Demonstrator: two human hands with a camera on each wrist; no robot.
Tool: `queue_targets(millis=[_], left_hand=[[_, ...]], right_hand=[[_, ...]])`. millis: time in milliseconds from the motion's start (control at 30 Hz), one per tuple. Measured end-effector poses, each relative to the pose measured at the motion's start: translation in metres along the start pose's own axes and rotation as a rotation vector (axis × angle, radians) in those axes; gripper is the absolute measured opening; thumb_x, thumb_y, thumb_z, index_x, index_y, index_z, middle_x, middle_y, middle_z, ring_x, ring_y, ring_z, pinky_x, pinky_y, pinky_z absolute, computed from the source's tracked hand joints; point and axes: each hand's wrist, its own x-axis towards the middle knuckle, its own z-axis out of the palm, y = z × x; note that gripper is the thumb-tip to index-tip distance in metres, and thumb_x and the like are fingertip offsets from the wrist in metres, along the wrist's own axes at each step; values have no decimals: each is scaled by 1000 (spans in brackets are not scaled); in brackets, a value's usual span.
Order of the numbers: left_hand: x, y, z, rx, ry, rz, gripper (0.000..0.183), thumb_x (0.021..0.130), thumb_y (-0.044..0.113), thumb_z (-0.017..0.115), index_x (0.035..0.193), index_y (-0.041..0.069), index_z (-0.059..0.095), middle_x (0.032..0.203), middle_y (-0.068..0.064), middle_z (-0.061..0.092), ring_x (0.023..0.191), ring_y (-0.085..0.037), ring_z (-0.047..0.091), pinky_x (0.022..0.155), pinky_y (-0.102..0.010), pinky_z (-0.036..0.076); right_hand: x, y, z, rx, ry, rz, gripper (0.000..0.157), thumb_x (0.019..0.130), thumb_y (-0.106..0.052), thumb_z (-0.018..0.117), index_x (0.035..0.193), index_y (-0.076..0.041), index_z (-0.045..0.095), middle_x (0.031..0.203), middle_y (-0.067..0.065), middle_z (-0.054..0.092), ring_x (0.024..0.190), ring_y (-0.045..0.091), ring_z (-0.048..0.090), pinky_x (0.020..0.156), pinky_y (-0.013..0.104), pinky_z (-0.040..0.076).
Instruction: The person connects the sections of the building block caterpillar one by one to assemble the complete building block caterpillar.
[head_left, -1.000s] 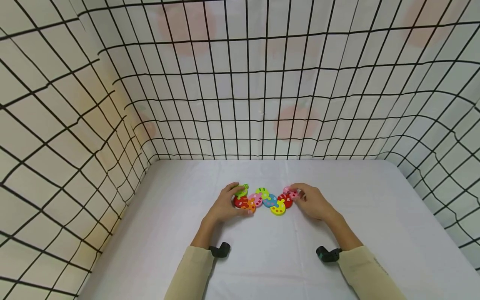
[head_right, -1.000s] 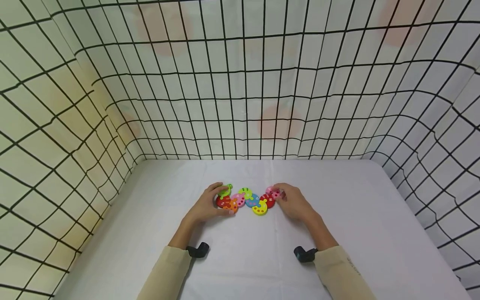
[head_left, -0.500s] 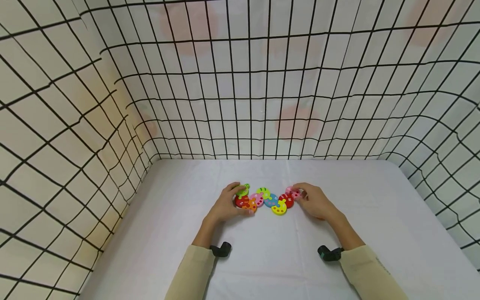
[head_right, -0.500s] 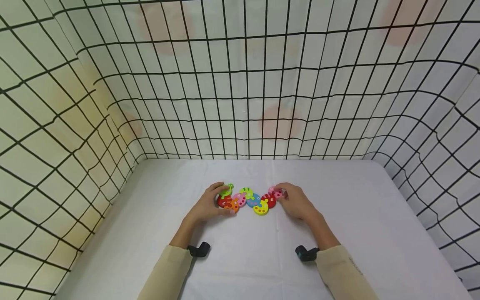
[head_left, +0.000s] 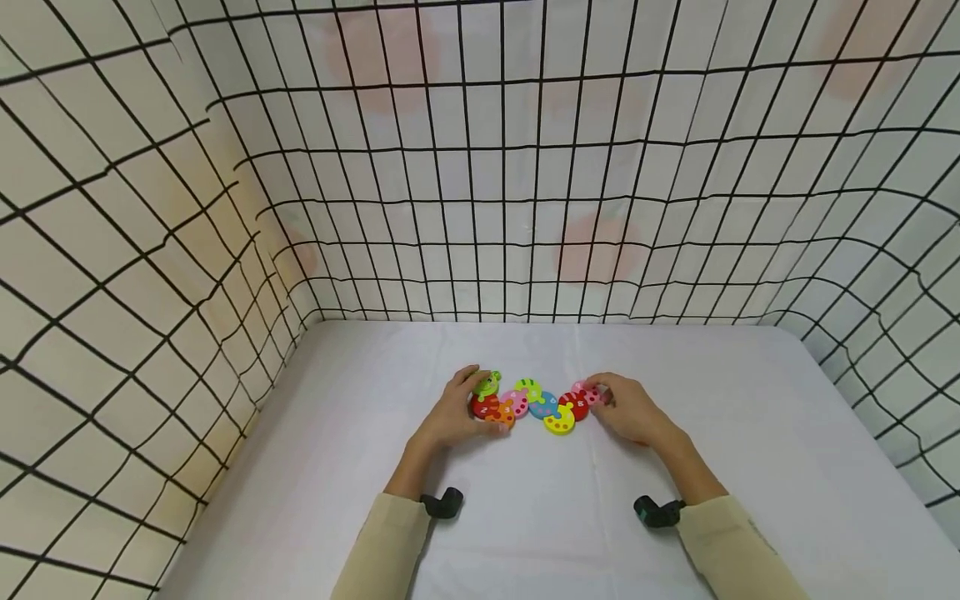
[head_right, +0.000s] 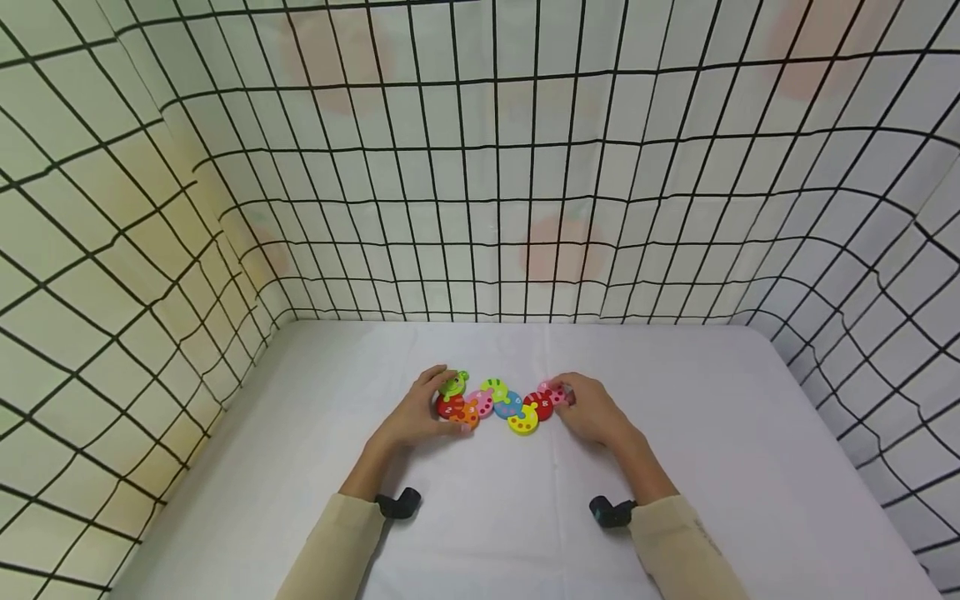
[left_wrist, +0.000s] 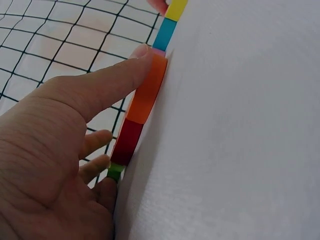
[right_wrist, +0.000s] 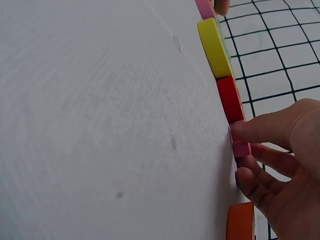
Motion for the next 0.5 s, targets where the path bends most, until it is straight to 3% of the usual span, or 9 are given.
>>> queue_targets(millis=[200,367,500], left_hand=[[5,4,-6,28,1,-5,101,76,53,86,159,21,39,170,-2,23,156,-32,27,119,-60,37],[5,5,-6,18,5,11,99,78,47,86,160,18,38,169,-5,27,156,-32,26,121,-59,35],[2,3,0,26,-24,26,98,79,45,84,160,15,38,169,-7,29,156,-33,27,121,-60,34]], right_hand=[[-1,4,-8,15,68,-28,44,95,-16,71,137,-10,60,121,12,62,99,25,58,85,35,55],[-11,12,-19,41,115,-32,39,95,-20,72,132,-10,63,117,13,64,99,26,59,88,40,56],[-27,26,-25,22,139,-31,37,95,-22,73,128,-8,66,113,13,66,97,25,61,83,36,56]])
